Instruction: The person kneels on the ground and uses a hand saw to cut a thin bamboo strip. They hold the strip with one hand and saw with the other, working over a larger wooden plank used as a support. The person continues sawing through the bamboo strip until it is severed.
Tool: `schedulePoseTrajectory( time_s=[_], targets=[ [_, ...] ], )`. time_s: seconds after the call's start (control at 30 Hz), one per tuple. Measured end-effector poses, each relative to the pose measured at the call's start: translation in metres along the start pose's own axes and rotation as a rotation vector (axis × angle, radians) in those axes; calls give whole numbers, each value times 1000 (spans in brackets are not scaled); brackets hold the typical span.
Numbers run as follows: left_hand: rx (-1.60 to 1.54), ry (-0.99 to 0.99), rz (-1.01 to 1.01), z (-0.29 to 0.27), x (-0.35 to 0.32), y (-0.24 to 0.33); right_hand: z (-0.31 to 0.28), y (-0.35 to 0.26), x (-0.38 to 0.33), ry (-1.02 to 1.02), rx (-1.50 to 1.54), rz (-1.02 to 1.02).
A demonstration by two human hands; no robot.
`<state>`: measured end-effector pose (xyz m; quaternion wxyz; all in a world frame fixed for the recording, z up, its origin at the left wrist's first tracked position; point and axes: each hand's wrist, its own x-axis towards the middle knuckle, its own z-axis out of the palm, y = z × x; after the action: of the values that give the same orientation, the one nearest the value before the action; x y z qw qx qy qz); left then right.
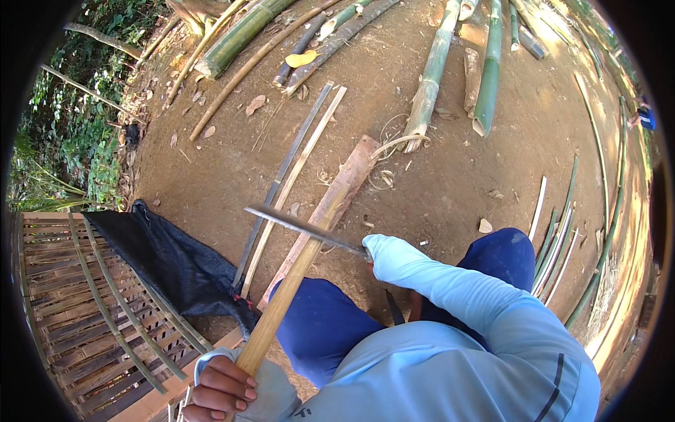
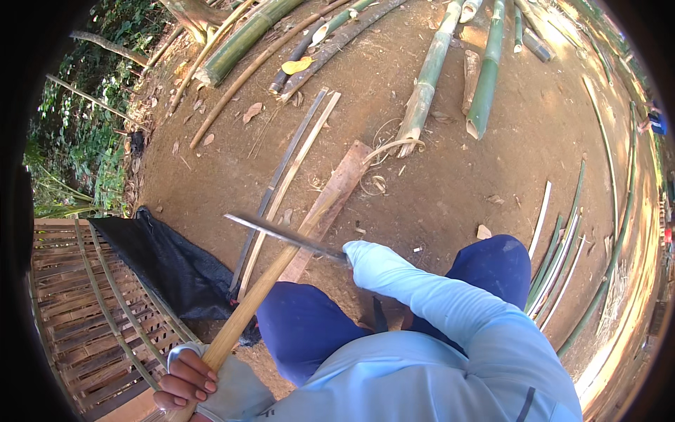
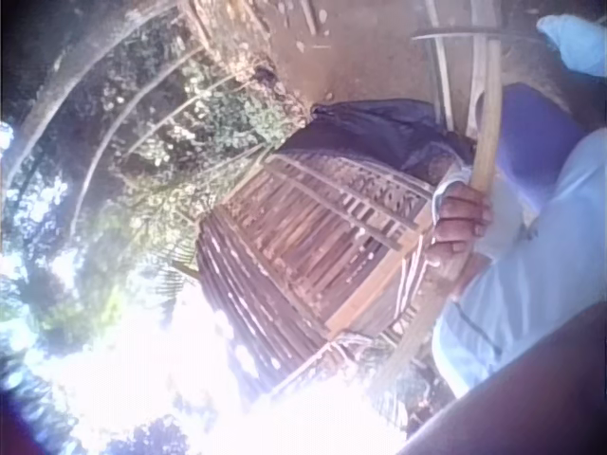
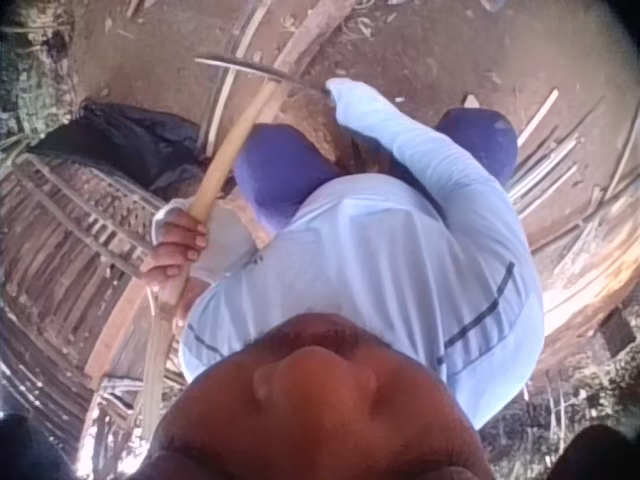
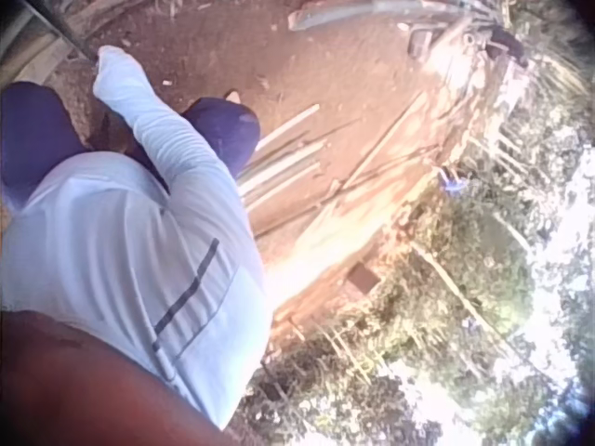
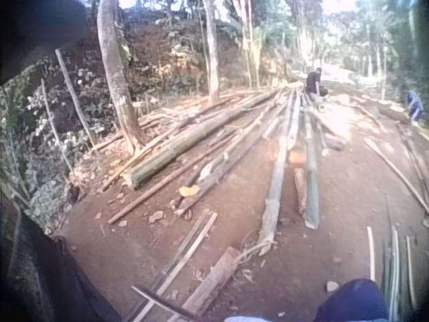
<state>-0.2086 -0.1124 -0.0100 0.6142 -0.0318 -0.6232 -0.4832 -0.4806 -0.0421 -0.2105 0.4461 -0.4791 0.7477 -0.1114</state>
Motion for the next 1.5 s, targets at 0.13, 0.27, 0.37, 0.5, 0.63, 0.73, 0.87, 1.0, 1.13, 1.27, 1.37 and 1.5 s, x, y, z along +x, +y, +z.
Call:
schedulePoseTrajectory(
  time_s=[0.13, 0.27, 0.37, 0.5, 0.63, 0.73, 0.87, 1.0, 1.13, 1.27, 1.37, 1.5],
  targets=[
    [-10, -127, -141, -10, 10, 8, 13, 25, 24, 24, 72, 120],
    [-110, -122, -19, -13, 6, -4, 21, 36, 30, 81, -65, -26],
    [-217, -320, -15, -30, 22, -16, 37, 77, 86, 50, -21, 311],
    [-5, -138, -81, -18, 9, 4, 30, 88, 92, -67, -44, 246],
    [-20, -59, -66, -14, 5, 0, 36, 97, 84, 79, -162, 137],
    [-25, -101, -69, -14, 11, -2, 23, 114, 111, -131, -194, 371],
    [-35, -159, -57, -27, 8, 1, 47, 120, 97, 15, -132, 296],
    [-114, -236, -82, -31, 28, -7, 79, 191, 139, -27, -270, 220],
    [72, 224, 10, -8, 17, -7, 53, 158, 137, -307, 209, 467],
    [82, 383, 46, -31, 20, -22, 47, 152, 112, -205, 710, 453],
    [127, 538, 65, -25, 33, -29, 60, 138, 124, -147, 539, 404],
    [67, 525, 61, -12, 40, -35, 81, 137, 143, -27, 357, 451]
  ],
)
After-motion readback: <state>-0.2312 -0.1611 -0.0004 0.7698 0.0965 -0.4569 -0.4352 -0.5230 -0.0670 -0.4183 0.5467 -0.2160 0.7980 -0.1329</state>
